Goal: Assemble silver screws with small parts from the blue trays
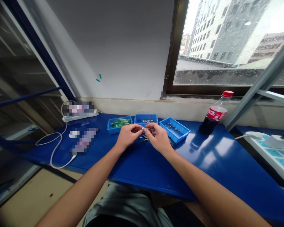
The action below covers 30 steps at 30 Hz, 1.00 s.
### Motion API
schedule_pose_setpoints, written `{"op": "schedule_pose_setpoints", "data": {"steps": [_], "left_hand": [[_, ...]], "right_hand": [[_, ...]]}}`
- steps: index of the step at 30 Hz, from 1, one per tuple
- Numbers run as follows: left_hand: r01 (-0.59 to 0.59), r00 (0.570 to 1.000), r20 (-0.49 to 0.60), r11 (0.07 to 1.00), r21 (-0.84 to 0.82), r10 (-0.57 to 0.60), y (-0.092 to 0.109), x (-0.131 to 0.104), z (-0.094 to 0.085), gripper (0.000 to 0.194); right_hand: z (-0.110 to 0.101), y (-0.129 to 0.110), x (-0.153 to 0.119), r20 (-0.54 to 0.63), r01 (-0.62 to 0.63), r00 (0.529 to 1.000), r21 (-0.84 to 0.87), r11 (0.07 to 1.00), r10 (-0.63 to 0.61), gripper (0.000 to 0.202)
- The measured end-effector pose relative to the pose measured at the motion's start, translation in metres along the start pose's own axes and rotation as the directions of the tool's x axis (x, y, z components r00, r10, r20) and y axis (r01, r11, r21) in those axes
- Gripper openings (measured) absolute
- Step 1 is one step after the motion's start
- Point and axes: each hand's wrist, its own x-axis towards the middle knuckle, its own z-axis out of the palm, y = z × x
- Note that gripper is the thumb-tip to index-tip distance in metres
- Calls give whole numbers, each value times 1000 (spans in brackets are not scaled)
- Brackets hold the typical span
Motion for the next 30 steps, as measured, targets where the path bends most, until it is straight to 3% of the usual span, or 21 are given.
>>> {"op": "schedule_pose_setpoints", "data": {"steps": [3,6,9,11,14,17,20,23,30], "left_hand": [[-102,994,37,988,117,98,3,-2,0,11],[-113,992,66,987,117,105,2,-1,1,14],[-128,990,83,984,123,118,-1,0,1,18],[-153,985,101,973,174,137,-4,1,1,19],[-236,963,195,935,265,188,-8,-1,3,22],[-341,915,322,891,299,243,-11,-3,5,28],[-384,884,398,866,321,245,-13,-4,7,36],[-374,881,423,858,353,211,-15,-2,7,32],[-373,891,408,831,412,198,-16,-2,6,24]], "right_hand": [[-1,-1,0,34,10,999,-30,999,-9,25],[-1,1,2,30,6,1000,-46,999,-5,21],[-7,1,6,0,87,996,-190,978,-89,16],[-16,-1,10,13,201,977,-365,909,-211,13],[-35,-1,16,55,303,938,-608,734,-341,19],[-53,4,21,42,248,939,-770,588,-342,21],[-61,12,23,34,201,946,-842,501,-322,18],[-55,12,21,81,250,937,-832,495,-339,17],[-26,7,12,186,386,914,-674,630,-361,15]]}}
